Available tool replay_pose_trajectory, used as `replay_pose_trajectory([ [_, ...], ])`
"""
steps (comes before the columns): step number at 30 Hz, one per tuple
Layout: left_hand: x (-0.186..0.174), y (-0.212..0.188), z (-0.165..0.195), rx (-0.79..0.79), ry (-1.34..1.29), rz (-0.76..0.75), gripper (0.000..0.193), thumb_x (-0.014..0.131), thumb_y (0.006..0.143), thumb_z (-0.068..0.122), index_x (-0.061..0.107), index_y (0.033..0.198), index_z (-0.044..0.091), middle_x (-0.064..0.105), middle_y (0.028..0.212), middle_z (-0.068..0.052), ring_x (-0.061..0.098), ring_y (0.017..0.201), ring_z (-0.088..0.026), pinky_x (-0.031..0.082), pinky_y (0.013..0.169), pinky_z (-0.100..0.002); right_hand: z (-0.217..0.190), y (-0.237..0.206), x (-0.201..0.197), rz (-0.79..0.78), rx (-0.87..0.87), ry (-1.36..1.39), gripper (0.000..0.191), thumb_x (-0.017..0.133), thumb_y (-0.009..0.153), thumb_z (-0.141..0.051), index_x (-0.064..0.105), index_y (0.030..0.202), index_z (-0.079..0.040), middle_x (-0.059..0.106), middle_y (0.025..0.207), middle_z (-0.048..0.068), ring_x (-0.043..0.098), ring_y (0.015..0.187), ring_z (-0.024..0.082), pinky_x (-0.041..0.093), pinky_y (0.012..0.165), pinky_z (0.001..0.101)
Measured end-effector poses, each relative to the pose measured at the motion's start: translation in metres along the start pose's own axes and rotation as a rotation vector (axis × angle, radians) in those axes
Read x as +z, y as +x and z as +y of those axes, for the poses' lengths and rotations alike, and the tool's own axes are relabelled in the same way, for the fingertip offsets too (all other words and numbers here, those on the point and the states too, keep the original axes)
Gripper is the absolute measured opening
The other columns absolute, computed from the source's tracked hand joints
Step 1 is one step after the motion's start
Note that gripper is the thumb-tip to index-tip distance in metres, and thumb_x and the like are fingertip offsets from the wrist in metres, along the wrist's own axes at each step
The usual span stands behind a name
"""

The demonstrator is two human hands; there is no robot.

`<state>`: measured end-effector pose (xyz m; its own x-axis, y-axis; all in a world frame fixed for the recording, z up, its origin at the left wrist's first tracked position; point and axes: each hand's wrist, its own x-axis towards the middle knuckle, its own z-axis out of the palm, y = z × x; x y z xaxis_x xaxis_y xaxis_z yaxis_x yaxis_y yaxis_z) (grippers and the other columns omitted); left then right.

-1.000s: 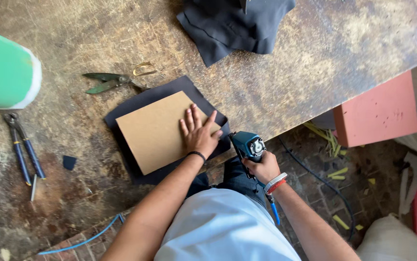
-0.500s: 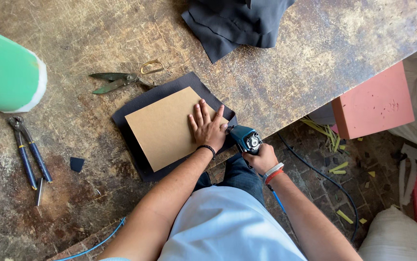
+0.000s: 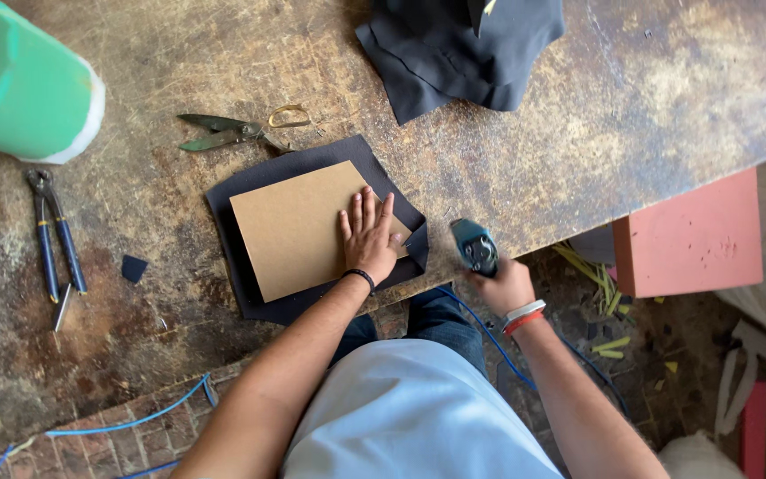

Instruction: The person staples dark fabric onto a long wooden frame using a pneumatic staple gun, then moves to a workbench to staple fabric onto a smaller cardboard piece. They trim excess fabric with scissors and continue stapling to secure the edges.

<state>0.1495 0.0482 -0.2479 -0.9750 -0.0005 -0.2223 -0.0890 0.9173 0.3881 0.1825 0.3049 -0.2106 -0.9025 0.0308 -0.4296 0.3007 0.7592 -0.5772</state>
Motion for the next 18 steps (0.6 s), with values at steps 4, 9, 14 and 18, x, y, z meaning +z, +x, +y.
replay_pose_trajectory([
  [4, -0.013, 0.002, -0.021, 0.082, -0.157, 0.144, 0.082, 0.073, 0.087, 0.022, 0.033, 0.158, 0.017, 0.026, 0.168, -0.016, 0.02, 0.156, -0.036, 0.015, 0.125, -0.055, -0.008, 0.05, -0.024, 0.11, -0.148, -0.228, 0.074, 0.081, 0.082, -0.035, 0.053, 0.146, -0.012, 0.07, 0.11, 0.024, 0.068, 0.098, 0.043, 0.055, 0.083, 0.0493],
  [9, -0.058, -0.013, -0.092, -0.171, 0.011, 0.356, 0.064, 0.079, 0.081, 0.019, 0.056, 0.14, 0.024, 0.05, 0.156, -0.012, 0.041, 0.148, -0.035, 0.039, 0.119, -0.046, -0.022, 0.099, -0.026, 0.15, -0.221, -0.354, 0.091, 0.08, 0.08, -0.033, 0.04, 0.161, -0.018, 0.066, 0.121, 0.021, 0.064, 0.111, 0.04, 0.052, 0.092, 0.0487],
  [14, -0.1, -0.027, -0.157, -0.545, -0.088, 0.365, 0.095, 0.089, 0.072, 0.043, 0.041, 0.149, 0.016, 0.044, 0.147, -0.03, 0.045, 0.132, -0.048, 0.045, 0.102, -0.055, -0.028, 0.099, -0.01, 0.228, -0.263, -0.309, 0.09, 0.081, 0.078, -0.027, 0.043, 0.158, -0.014, 0.059, 0.13, 0.022, 0.062, 0.111, 0.042, 0.052, 0.089, 0.0486],
  [18, -0.089, -0.032, -0.16, -0.664, -0.261, 0.194, 0.099, 0.082, 0.079, 0.048, 0.028, 0.157, 0.019, 0.051, 0.138, -0.022, 0.059, 0.119, -0.04, 0.054, 0.091, -0.051, -0.036, 0.073, 0.011, 0.489, -0.47, -0.386, 0.064, 0.084, 0.076, -0.023, 0.063, 0.134, -0.011, 0.057, 0.132, 0.02, 0.059, 0.119, 0.042, 0.051, 0.097, 0.0473],
])
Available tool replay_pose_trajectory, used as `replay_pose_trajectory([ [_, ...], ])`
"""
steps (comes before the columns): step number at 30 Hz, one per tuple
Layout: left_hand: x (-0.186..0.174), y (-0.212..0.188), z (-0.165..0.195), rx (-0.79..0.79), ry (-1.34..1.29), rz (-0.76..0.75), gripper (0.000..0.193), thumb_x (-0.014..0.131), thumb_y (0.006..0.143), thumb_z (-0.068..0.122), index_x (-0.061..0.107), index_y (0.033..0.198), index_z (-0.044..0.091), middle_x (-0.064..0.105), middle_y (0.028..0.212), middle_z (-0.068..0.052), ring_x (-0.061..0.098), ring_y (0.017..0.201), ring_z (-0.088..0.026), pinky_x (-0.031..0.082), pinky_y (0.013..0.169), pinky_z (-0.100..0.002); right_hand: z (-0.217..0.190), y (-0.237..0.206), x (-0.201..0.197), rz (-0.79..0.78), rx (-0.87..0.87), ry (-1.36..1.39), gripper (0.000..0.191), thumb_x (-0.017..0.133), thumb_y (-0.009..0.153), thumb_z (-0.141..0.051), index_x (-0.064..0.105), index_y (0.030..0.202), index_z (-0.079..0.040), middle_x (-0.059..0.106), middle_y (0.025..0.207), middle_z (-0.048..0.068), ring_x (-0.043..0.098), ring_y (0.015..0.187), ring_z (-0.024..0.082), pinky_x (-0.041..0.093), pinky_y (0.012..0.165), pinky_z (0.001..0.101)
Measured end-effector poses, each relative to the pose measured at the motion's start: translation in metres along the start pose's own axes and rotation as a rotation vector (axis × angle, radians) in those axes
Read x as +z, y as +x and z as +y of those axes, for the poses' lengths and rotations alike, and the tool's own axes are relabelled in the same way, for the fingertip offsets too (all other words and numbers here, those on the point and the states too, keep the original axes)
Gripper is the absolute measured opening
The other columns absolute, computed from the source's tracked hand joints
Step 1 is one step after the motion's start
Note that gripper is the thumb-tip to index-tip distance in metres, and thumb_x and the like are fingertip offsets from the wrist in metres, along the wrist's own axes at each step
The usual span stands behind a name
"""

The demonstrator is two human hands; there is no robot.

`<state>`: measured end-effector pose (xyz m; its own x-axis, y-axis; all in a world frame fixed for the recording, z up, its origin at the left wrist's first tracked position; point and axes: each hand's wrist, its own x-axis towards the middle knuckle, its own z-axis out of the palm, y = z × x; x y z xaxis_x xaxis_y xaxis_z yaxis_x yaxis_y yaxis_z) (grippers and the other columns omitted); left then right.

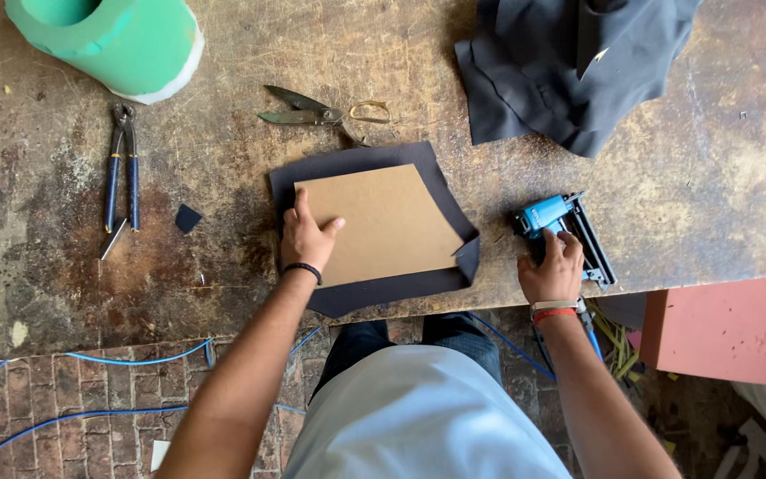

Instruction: The person staples dark fabric onto a long wooden frame using a pneumatic staple gun, then moves to a workbench to staple fabric onto a smaller cardboard piece. They trim excess fabric with scissors and continue stapling to secure the edges.

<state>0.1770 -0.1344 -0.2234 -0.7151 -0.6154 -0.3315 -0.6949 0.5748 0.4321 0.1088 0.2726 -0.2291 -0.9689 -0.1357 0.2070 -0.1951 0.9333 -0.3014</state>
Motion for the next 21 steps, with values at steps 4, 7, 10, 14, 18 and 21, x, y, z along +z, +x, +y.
replay_pose_trajectory([
  [4, 0.016, -0.021, -0.009, -0.078, 0.097, -0.068, 0.095, 0.08, 0.082, 0.059, 0.03, 0.147, 0.01, 0.058, 0.128, -0.024, 0.068, 0.101, -0.041, 0.06, 0.077, -0.051, -0.043, -0.015, -0.004, 0.01, 0.009, 0.209, 0.037, 0.083, 0.08, -0.015, 0.072, 0.115, -0.013, 0.063, 0.125, 0.014, 0.063, 0.116, 0.036, 0.053, 0.099, 0.0448],
  [7, 0.011, -0.042, -0.022, 0.036, 0.154, -0.278, 0.076, 0.074, 0.093, 0.056, 0.042, 0.137, 0.003, 0.069, 0.107, -0.025, 0.073, 0.086, -0.039, 0.062, 0.071, -0.047, -0.087, -0.018, -0.001, -0.23, 0.064, 0.439, 0.028, 0.08, 0.082, -0.011, 0.075, 0.11, -0.014, 0.067, 0.12, 0.011, 0.069, 0.1, 0.026, 0.06, 0.083, 0.0364],
  [10, -0.002, -0.053, -0.034, 0.194, 0.167, -0.376, 0.037, 0.073, 0.09, 0.054, 0.076, 0.101, 0.018, 0.078, 0.1, -0.01, 0.073, 0.089, -0.034, 0.058, 0.08, -0.046, -0.129, -0.013, 0.01, -0.363, -0.02, 0.593, 0.03, 0.077, 0.085, -0.01, 0.074, 0.115, -0.011, 0.069, 0.115, 0.01, 0.072, 0.097, 0.023, 0.061, 0.081, 0.0337],
  [14, -0.015, 0.0, -0.018, 0.499, -0.098, 0.029, 0.023, 0.067, 0.095, 0.037, 0.071, 0.107, 0.017, 0.076, 0.103, -0.005, 0.074, 0.095, -0.028, 0.058, 0.082, -0.042, -0.172, 0.003, 0.037, -0.498, 0.029, 0.737, 0.034, 0.075, 0.087, -0.01, 0.071, 0.12, -0.009, 0.072, 0.11, 0.008, 0.075, 0.093, 0.018, 0.062, 0.082, 0.0312],
  [18, -0.015, 0.076, 0.024, 0.542, -0.026, 0.173, 0.036, 0.081, 0.086, 0.034, 0.071, 0.113, 0.012, 0.073, 0.107, -0.014, 0.067, 0.1, -0.035, 0.053, 0.083, -0.045, -0.196, 0.009, 0.062, -0.618, 0.082, 0.818, 0.042, 0.074, 0.088, -0.009, 0.063, 0.128, -0.003, 0.073, 0.106, 0.009, 0.073, 0.092, 0.015, 0.061, 0.084, 0.0295],
  [21, -0.017, 0.101, 0.048, 0.376, -0.053, -0.086, 0.029, 0.082, 0.083, 0.035, 0.076, 0.103, 0.015, 0.074, 0.099, -0.011, 0.07, 0.093, -0.031, 0.054, 0.08, -0.043, -0.202, 0.014, 0.069, -0.669, 0.278, 0.944, 0.046, 0.073, 0.087, -0.011, 0.059, 0.13, -0.001, 0.074, 0.104, 0.009, 0.072, 0.091, 0.014, 0.06, 0.081, 0.0285],
])
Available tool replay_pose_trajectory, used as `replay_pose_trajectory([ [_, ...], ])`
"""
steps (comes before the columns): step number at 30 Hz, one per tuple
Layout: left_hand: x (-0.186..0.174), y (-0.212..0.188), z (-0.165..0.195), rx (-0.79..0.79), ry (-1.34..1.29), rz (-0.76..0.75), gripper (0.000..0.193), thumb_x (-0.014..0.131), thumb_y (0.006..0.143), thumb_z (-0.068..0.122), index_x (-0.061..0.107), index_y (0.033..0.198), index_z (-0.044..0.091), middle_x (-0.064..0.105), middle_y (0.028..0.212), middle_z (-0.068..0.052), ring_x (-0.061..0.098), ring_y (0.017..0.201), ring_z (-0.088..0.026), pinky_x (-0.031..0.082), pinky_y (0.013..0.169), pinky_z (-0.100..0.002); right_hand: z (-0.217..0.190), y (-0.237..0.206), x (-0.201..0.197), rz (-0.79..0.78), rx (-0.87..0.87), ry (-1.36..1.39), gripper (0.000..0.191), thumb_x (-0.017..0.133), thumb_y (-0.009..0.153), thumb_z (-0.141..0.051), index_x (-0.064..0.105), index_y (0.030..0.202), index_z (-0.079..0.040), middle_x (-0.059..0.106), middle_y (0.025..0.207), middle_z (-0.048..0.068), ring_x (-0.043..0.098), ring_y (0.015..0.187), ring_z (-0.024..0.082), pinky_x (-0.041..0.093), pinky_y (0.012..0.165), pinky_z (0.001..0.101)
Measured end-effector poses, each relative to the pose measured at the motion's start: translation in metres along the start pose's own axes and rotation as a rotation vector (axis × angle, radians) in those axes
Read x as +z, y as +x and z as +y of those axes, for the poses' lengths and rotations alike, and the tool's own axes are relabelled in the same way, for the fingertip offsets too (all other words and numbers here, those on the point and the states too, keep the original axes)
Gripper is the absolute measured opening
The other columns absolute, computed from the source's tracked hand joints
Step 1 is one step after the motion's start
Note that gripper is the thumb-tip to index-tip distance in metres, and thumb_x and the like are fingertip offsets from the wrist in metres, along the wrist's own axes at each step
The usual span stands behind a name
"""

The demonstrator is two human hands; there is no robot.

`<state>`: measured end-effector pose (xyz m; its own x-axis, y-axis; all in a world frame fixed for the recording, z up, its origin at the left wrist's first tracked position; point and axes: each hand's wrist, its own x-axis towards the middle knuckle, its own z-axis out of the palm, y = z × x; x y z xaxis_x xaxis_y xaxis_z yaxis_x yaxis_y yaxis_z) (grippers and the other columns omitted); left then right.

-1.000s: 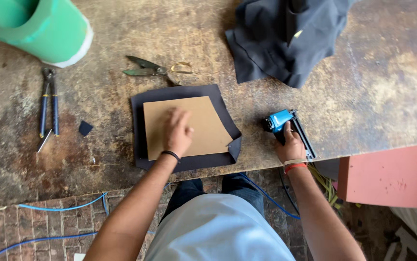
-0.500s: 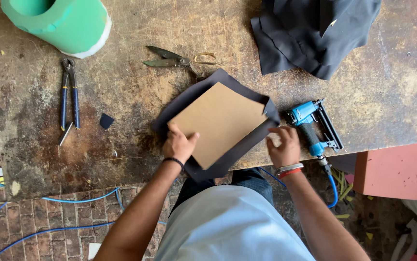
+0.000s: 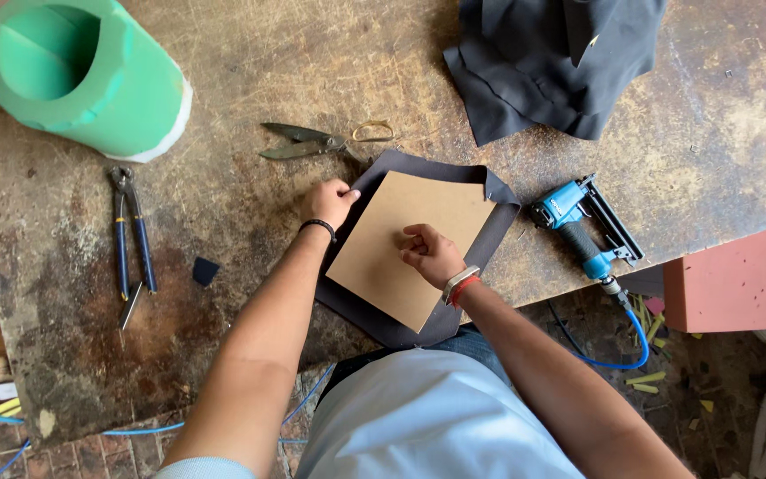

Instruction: The person staples dark fabric onto a long wooden frame using a pneumatic staple gun, then moves to a workbench to staple fabric onto a smaller cardboard piece. They trim excess fabric with scissors and continue stapling to secure the edges.

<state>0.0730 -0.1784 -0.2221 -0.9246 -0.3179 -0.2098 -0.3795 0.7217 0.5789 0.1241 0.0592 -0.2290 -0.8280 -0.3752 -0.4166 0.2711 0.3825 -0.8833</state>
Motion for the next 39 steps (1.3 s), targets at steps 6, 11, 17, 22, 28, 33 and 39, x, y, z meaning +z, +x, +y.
replay_pose_trajectory([
  [6, 0.011, -0.023, 0.006, 0.267, -0.196, 0.076, 0.016, 0.085, 0.082, 0.024, 0.075, 0.08, 0.011, 0.072, 0.084, -0.008, 0.071, 0.077, -0.029, 0.055, 0.068, -0.041, -0.022, 0.011, -0.015, -0.02, 0.288, 0.242, 0.045, 0.067, 0.096, -0.039, 0.067, 0.117, 0.001, 0.075, 0.091, 0.009, 0.072, 0.079, 0.016, 0.061, 0.072, 0.0302],
  [11, 0.01, -0.041, 0.026, 0.436, -0.172, 0.003, 0.008, 0.081, 0.082, 0.018, 0.076, 0.083, 0.011, 0.071, 0.084, -0.006, 0.071, 0.075, -0.027, 0.057, 0.066, -0.038, -0.066, 0.06, -0.026, 0.046, 0.354, 0.029, 0.057, 0.061, 0.102, -0.05, 0.073, 0.089, 0.005, 0.071, 0.065, 0.009, 0.069, 0.056, 0.017, 0.057, 0.056, 0.0309],
  [17, -0.004, -0.013, 0.015, 0.304, -0.545, -0.37, 0.03, 0.07, 0.088, 0.038, 0.075, 0.101, 0.012, 0.074, 0.089, -0.005, 0.073, 0.081, -0.017, 0.058, 0.073, -0.032, -0.043, 0.082, -0.018, 0.162, 0.146, 0.273, 0.046, 0.066, 0.099, -0.037, 0.062, 0.069, -0.002, 0.066, 0.054, 0.011, 0.063, 0.041, 0.019, 0.051, 0.038, 0.0316],
  [22, 0.054, 0.018, 0.015, -0.06, -1.312, -1.212, 0.079, 0.034, 0.1, 0.068, 0.069, 0.116, -0.001, 0.076, 0.099, -0.011, 0.072, 0.095, -0.02, 0.055, 0.09, -0.031, -0.004, 0.065, -0.014, 0.229, 0.07, 0.554, 0.044, 0.069, 0.098, -0.032, 0.057, 0.065, -0.005, 0.062, 0.052, 0.012, 0.058, 0.038, 0.019, 0.046, 0.035, 0.0309],
  [28, 0.083, -0.016, 0.027, -0.15, -1.526, -1.118, 0.062, 0.038, 0.114, 0.052, 0.061, 0.125, -0.005, 0.072, 0.103, -0.012, 0.069, 0.095, -0.023, 0.054, 0.09, -0.036, 0.015, 0.055, -0.025, 0.33, 0.063, 0.719, 0.038, 0.07, 0.096, -0.025, 0.059, 0.066, -0.006, 0.058, 0.053, 0.006, 0.053, 0.037, 0.015, 0.04, 0.033, 0.0293],
  [33, 0.06, -0.03, 0.052, 0.089, -1.071, -0.833, 0.053, 0.052, 0.107, 0.028, 0.041, 0.158, 0.015, 0.067, 0.114, -0.008, 0.064, 0.1, -0.018, 0.053, 0.094, -0.034, 0.023, 0.045, -0.024, 0.312, 0.06, 0.813, 0.036, 0.07, 0.094, -0.021, 0.055, 0.064, -0.007, 0.053, 0.054, 0.003, 0.049, 0.035, 0.014, 0.038, 0.031, 0.03],
  [39, 0.05, -0.047, 0.079, 0.113, -0.341, -0.576, 0.07, 0.068, 0.091, 0.022, 0.04, 0.155, 0.018, 0.069, 0.129, -0.018, 0.069, 0.117, -0.031, 0.053, 0.101, -0.041, 0.014, 0.034, -0.073, 0.271, 0.026, 0.61, 0.036, 0.066, 0.102, -0.018, 0.063, 0.07, -0.001, 0.059, 0.06, 0.014, 0.06, 0.043, 0.022, 0.046, 0.039, 0.0343],
])
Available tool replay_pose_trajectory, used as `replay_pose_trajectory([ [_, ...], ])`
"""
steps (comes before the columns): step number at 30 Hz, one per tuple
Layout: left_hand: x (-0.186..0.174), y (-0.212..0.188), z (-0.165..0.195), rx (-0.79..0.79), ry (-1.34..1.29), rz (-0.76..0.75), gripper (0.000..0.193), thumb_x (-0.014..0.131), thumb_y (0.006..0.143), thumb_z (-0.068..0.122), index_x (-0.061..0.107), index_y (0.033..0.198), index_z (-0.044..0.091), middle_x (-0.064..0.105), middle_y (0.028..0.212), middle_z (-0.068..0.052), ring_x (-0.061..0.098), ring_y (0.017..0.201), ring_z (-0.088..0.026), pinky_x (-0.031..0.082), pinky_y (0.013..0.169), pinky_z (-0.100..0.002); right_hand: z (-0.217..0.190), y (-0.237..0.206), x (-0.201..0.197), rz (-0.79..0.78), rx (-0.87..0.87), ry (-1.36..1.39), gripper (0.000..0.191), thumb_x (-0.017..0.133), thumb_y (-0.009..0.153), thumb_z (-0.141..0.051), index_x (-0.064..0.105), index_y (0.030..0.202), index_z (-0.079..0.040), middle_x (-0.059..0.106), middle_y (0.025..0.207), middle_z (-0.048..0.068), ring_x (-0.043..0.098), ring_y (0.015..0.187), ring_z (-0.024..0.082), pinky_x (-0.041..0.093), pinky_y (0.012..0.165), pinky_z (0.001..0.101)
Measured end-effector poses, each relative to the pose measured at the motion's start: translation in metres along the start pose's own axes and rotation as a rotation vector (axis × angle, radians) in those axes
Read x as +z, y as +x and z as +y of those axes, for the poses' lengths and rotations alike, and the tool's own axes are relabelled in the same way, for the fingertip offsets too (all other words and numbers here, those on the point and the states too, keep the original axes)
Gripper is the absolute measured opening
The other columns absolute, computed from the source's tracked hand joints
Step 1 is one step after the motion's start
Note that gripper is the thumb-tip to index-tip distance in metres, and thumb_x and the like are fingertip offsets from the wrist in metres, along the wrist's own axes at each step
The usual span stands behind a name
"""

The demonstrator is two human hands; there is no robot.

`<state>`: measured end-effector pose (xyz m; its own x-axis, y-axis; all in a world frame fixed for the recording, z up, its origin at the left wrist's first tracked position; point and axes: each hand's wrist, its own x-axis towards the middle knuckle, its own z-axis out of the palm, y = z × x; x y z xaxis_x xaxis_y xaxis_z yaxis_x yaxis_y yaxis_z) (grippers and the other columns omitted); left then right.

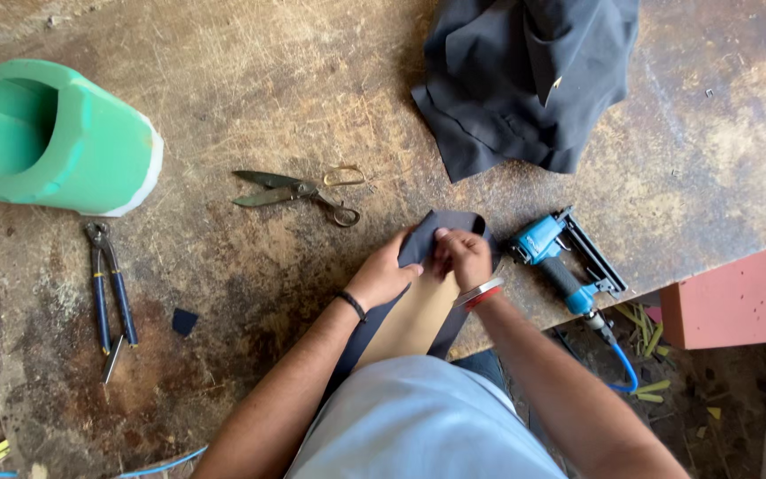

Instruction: The person staples dark fabric onto a long wooden frame using a pneumatic staple gun, then moves to a workbench to staple fabric onto a smaller cardboard piece. They trim excess fabric with scissors and continue stapling to secure the edges.

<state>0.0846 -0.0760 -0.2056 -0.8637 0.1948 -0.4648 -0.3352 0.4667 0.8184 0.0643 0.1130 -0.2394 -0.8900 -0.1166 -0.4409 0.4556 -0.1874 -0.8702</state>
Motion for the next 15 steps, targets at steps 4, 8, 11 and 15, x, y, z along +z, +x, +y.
replay_pose_trajectory([
  [4, 0.001, -0.008, 0.012, 0.147, 0.041, 0.068, 0.082, 0.072, 0.086, 0.012, 0.032, 0.156, 0.02, 0.058, 0.143, -0.02, 0.06, 0.127, -0.037, 0.047, 0.105, -0.046, -0.036, -0.032, -0.086, 0.392, -0.085, -1.152, 0.043, 0.076, 0.087, -0.029, 0.064, 0.12, -0.004, 0.072, 0.113, 0.015, 0.071, 0.095, 0.032, 0.055, 0.086, 0.0458],
  [8, 0.003, -0.014, 0.028, 0.017, 0.073, 0.043, 0.085, 0.07, 0.086, 0.014, 0.027, 0.159, 0.027, 0.063, 0.138, -0.018, 0.065, 0.123, -0.034, 0.05, 0.106, -0.044, -0.042, -0.048, -0.144, 0.346, -0.083, -1.522, 0.101, 0.091, 0.068, -0.038, 0.036, 0.144, 0.0, 0.06, 0.127, 0.028, 0.063, 0.113, 0.043, 0.053, 0.094, 0.0483],
  [11, 0.008, -0.02, 0.04, -0.004, 0.106, 0.057, 0.085, 0.069, 0.087, 0.015, 0.026, 0.16, 0.028, 0.065, 0.135, -0.018, 0.067, 0.12, -0.035, 0.052, 0.104, -0.044, -0.048, -0.042, -0.149, 0.327, 0.19, -1.373, 0.102, 0.087, 0.075, -0.027, 0.027, 0.153, -0.002, 0.062, 0.131, 0.028, 0.066, 0.115, 0.042, 0.056, 0.095, 0.0449],
  [15, 0.01, -0.027, 0.045, -0.04, 0.238, 0.076, 0.084, 0.068, 0.09, 0.016, 0.025, 0.161, 0.024, 0.066, 0.13, -0.021, 0.068, 0.115, -0.038, 0.053, 0.101, -0.046, -0.076, -0.052, -0.132, 0.265, 0.056, -1.226, 0.082, 0.087, 0.081, -0.025, 0.041, 0.143, 0.002, 0.069, 0.105, 0.028, 0.07, 0.092, 0.039, 0.056, 0.083, 0.0427],
])
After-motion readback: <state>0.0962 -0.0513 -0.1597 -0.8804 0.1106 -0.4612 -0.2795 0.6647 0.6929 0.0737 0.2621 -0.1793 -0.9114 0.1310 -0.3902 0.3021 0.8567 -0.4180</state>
